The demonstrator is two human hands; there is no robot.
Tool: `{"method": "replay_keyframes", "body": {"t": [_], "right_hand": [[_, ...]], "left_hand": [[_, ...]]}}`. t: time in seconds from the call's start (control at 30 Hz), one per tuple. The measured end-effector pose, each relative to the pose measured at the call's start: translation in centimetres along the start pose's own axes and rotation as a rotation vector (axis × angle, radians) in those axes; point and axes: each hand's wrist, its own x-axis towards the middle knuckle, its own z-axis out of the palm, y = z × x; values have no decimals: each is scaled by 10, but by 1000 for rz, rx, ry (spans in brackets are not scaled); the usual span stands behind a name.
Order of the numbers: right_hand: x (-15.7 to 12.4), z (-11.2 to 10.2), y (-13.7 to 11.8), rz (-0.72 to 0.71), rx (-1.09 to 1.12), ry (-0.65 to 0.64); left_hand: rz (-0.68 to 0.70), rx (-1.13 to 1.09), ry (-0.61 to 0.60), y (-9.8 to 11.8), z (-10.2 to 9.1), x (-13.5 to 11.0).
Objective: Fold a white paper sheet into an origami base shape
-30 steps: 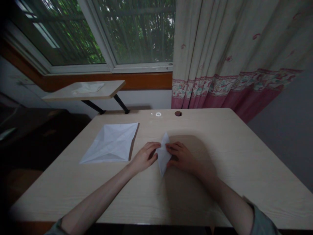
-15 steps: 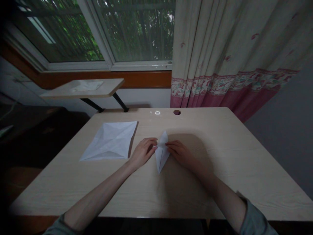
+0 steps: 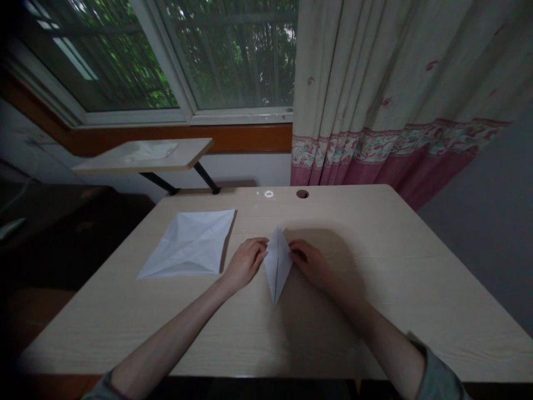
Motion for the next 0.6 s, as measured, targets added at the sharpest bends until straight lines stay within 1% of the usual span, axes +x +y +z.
{"method": "replay_keyframes", "body": {"t": [0.1, 0.17, 0.23, 0.3, 0.37, 0.5, 0.53, 0.6], "right_hand": [[-2, 2, 1, 18, 16, 11], [-4, 5, 2, 62, 50, 19], [-6, 8, 3, 123, 111, 35], [-7, 10, 5, 147, 140, 40], [-8, 11, 5, 88, 89, 41], [-9, 10, 3, -123, -87, 0], [-9, 10, 3, -149, -118, -15], [-10, 11, 5, -157, -167, -32]], "left_hand": [[-11, -10, -9, 2, -1, -1], [-19, -10, -14, 4, -2, -1], [-27, -7, 3, 4, -2, -2], [-19, -5, 32, 4, -1, -3], [11, 8, 45, 4, 0, -4], [128, 68, 24, 5, 0, -6], [150, 73, 26, 5, 0, -7], [160, 75, 43, 7, 0, -8]]}}
